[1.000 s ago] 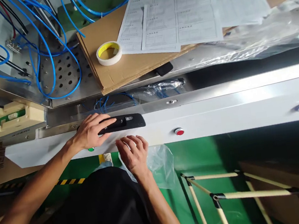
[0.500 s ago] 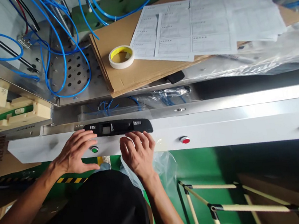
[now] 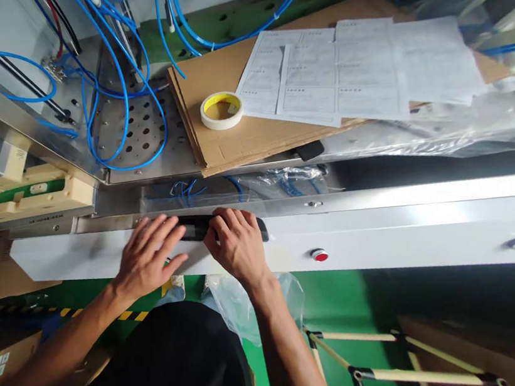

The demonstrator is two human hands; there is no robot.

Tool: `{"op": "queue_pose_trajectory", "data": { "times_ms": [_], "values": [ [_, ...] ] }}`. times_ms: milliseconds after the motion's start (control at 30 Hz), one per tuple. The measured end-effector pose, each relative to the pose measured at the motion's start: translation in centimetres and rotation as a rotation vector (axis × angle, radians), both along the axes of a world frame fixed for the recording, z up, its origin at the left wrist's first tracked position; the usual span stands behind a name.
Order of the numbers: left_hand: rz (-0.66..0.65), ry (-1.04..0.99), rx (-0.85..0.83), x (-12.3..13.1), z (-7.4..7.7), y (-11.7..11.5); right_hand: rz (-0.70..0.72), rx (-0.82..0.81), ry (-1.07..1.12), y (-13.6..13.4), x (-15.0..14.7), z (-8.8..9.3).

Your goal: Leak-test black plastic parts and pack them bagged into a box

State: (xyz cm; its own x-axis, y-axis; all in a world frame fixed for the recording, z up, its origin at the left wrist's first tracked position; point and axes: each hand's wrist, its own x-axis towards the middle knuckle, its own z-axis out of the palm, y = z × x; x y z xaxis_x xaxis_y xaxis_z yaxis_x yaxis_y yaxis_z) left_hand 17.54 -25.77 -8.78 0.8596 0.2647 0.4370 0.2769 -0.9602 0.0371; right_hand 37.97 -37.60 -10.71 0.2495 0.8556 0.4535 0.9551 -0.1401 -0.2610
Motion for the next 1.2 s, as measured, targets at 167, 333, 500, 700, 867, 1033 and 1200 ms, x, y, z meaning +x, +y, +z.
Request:
{"op": "queue_pose_trajectory", "data": {
  "times_ms": [167,333,500,700,867,1033,1200],
  "values": [
    [-0.035,0.290,-0.075,2.0,-1.5,0.7,-0.012,-0.070,0.015,0.3,0.5,0.3],
    [-0.104,0.349,-0.089,2.1,-1.3,1.9,-0.065,0.048,-0.031,-1.4,-0.1,1.5],
    [-0.157,0.394,-0.305,2.3,1.1,2.8,0.070,0.025,-0.177,-3.4,-1.4,1.3],
    [-0.173,0.400,-0.344,2.9,2.9,3.1,0.152,-0.132,-0.069,-2.4,-0.5,1.3],
    [-0.105,0.170,-0.110,2.6,2.9,2.0,0.124,-0.238,0.015,-0.1,0.1,2.6],
    [-0.120,0.197,-0.058,3.0,0.6,2.0,0.043,-0.385,0.051,2.7,0.8,2.4],
    [-0.103,0.308,-0.173,3.8,-0.9,3.1,-0.011,-0.388,0.061,3.9,1.2,2.0]
  ]
}}
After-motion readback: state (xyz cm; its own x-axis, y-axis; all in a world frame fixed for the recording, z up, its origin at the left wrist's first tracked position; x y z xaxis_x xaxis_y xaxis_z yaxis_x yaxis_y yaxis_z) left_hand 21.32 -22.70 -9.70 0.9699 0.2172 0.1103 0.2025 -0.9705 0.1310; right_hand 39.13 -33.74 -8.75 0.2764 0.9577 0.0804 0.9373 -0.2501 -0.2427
